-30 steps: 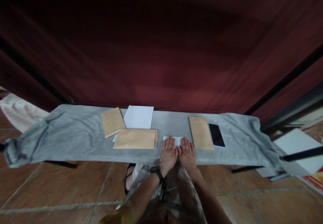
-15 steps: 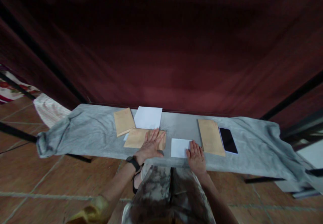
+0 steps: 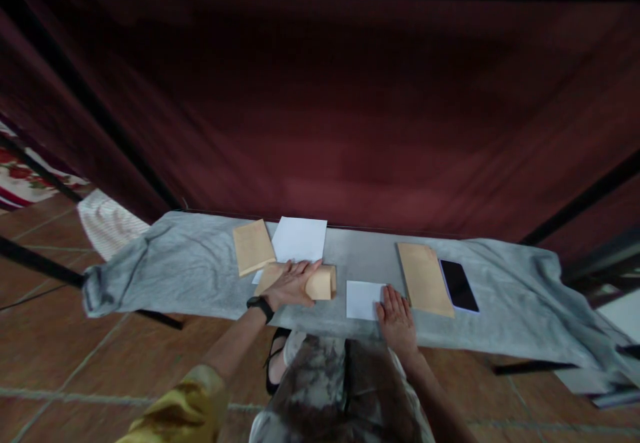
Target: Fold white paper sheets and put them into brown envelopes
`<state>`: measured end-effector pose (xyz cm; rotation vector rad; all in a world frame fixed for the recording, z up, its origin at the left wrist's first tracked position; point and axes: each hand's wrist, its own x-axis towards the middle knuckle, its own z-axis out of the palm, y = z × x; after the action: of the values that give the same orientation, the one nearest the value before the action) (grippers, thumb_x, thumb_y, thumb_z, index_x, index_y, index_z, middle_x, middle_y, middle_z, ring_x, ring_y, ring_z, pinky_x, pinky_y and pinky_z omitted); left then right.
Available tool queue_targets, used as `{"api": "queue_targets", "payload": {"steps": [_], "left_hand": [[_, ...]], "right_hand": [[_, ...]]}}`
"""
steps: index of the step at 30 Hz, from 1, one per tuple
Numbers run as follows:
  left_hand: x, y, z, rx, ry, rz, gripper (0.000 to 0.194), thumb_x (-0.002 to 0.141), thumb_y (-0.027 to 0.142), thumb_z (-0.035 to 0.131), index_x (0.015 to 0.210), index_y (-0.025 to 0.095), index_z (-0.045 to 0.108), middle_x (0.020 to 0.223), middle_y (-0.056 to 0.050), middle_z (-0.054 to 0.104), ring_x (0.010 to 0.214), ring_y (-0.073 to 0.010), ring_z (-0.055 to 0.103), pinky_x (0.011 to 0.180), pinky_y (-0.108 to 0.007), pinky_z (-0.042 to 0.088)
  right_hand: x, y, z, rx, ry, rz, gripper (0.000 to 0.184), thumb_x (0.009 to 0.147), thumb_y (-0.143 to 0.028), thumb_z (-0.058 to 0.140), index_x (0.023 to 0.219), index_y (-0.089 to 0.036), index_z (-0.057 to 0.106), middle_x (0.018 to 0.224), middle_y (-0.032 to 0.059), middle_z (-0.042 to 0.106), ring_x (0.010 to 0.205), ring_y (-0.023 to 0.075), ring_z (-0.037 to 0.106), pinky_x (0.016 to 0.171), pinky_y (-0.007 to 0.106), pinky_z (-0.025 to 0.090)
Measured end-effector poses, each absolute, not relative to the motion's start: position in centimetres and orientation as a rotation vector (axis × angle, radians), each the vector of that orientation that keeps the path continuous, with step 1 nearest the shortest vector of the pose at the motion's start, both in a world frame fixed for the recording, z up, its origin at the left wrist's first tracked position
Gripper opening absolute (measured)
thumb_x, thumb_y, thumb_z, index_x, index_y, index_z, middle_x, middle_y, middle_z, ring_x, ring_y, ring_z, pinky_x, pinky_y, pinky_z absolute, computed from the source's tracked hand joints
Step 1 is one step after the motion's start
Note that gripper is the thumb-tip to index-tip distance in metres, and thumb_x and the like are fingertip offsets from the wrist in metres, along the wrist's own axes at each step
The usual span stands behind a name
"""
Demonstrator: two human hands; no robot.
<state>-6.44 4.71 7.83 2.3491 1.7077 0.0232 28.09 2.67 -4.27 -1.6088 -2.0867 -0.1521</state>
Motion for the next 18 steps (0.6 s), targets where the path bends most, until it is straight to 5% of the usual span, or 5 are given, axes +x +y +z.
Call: {"api": "queue_targets", "payload": {"steps": [4,10,15,18], "left_hand": [[-6.6,3.6,7.7,2.38,1.73,0.154,0.112,0.069,0.045,0.073,0.159,0.025,0.01,0.144,-0.012,0.049,0.136,-0.0324,0.043,0.12,-0.057,0.014],[-4.7,2.2,7.9,2.508,1.735,0.271,0.11,0.073,0.046,0.072,0.159,0.022,0.007,0.14,-0.013,0.051,0.135,-0.0322,0.043,0.12,-0.055,0.016],[-3.6,1.4,7.4,2.565,1.707,0.276,0.11,0.074,0.045,0.073,0.16,0.024,0.007,0.141,-0.014,0.05,0.137,-0.0331,0.042,0.12,-0.056,0.015],[-4.4,1.0,6.5,2.566,1.684,0.206,0.111,0.072,0.045,0.074,0.159,0.028,0.008,0.146,-0.014,0.047,0.139,-0.0341,0.04,0.12,-0.057,0.015]], "right_hand": [[26.5,3.1,-2.4,-1.567,-1.973,0.014,0.049,0.101,-0.035,0.036,0.141,-0.013,0.054,0.147,0.0187,0.052,0.138,0.0315,0.045,0.112,0.054,0.037],[19.0,3.4,2.7,-1.232,-1.821,0.764,0.041,0.099,-0.037,0.038,0.122,-0.023,0.069,0.118,0.0075,0.073,0.106,0.0224,0.068,0.09,0.035,0.055],[16.1,2.8,3.2,-1.281,-1.928,0.926,0.028,0.092,-0.032,0.051,0.08,-0.022,0.074,0.077,0.0015,0.075,0.072,0.019,0.068,0.067,0.026,0.052],[16.3,2.3,2.5,-1.317,-1.906,0.913,0.027,0.092,-0.031,0.053,0.076,-0.022,0.073,0.071,0.0001,0.073,0.067,0.0181,0.066,0.062,0.025,0.05]]}}
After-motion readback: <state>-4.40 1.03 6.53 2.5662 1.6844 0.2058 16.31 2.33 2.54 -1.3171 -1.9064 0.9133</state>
